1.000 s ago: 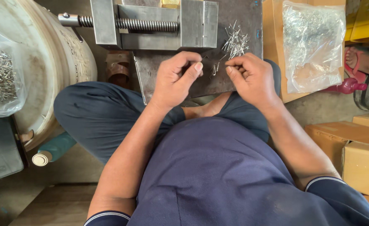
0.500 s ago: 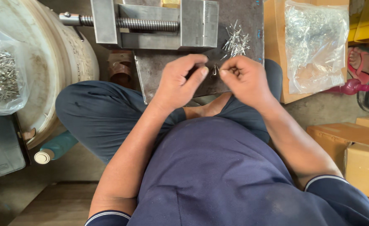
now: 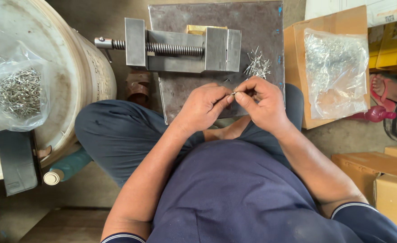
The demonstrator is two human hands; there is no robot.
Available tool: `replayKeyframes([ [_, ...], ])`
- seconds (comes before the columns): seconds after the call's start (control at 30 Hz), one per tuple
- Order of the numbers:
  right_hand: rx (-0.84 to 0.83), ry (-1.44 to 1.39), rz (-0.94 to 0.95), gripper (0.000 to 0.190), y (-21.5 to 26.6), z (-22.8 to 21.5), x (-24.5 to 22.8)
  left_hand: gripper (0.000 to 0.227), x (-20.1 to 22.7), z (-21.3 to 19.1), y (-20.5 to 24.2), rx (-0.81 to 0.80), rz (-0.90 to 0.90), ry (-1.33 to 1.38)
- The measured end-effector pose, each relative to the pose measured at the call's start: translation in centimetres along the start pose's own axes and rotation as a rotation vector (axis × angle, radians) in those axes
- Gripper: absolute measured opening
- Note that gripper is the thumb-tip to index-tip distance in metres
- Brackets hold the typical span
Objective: The person sits cross-legged on the floor and uses a metal vise to assemble small metal pins. They pick up individual pins, place them into the vise, and tighten the screw mechanism to secure them. The person occasionally adjusts the vise and handles the pins with both hands.
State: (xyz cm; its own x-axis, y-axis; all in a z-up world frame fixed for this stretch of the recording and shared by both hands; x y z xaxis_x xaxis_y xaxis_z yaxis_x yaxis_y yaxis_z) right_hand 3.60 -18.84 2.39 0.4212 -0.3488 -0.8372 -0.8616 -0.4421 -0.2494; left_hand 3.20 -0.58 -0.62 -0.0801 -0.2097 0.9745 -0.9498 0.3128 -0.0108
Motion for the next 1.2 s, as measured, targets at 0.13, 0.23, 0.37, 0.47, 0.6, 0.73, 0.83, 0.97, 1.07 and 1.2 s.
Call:
replayKeyframes([
  [0.13, 0.023, 0.183, -0.209, 0.007, -2.0, -1.1, -2.6, 0.019, -0.5, -0.2, 0.1, 0.029, -0.085, 0.113],
  [0.23, 0.057, 0.349, -0.309, 0.007, -4.4, -1.8, -3.8, 0.028, -1.2, -0.3, 0.2, 0.038, -0.181, 0.256],
  [0.37, 0.022, 0.375, -0.320, 0.006, -7.1, -2.0, -4.0, 0.024, -2.0, -0.3, 0.1, 0.041, -0.181, 0.399],
  [0.47, -0.007, 0.370, -0.306, 0.005, -7.8, -1.7, -4.2, 0.022, -2.6, -0.2, 0.2, 0.039, -0.199, 0.445],
  [0.6, -0.038, 0.407, -0.305, 0.005, -7.9, -1.7, -4.4, 0.021, -3.2, -0.1, 0.0, 0.025, -0.216, 0.509],
  [0.73, -0.063, 0.435, -0.319, 0.006, -8.0, -1.9, -4.8, 0.018, -3.2, -0.1, 0.1, 0.017, -0.197, 0.561],
  [0.83, -0.100, 0.492, -0.374, 0.006, -8.3, -1.8, -5.1, 0.019, -2.9, -0.2, -0.1, 0.016, -0.200, 0.595],
  [0.97, -0.130, 0.551, -0.497, 0.004, -7.9, -1.9, -4.7, 0.019, -3.1, -0.2, 0.1, 0.025, -0.225, 0.595],
  [1.07, -0.060, 0.500, -0.414, 0.005, -6.8, -2.6, -3.7, 0.017, -3.2, -0.2, 0.2, 0.031, -0.208, 0.586],
  [1.2, 0.078, 0.486, -0.200, 0.005, -4.5, -2.4, -2.3, 0.015, -3.0, -0.2, 0.2, 0.040, -0.182, 0.596],
])
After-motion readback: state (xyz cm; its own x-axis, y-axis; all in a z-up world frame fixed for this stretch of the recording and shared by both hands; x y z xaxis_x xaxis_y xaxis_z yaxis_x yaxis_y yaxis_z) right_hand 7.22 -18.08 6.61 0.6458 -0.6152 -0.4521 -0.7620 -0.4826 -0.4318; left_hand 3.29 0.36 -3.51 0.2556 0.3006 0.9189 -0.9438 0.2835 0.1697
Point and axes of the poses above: each hand's wrist, its own y-axis away from the middle knuckle, its own z-axis out of the palm, x = y × z, the point moved 4 cm from there along -y, towards the middle knuckle, and after that the axes turned 15 degrees about -z, right-handed, at the moved point
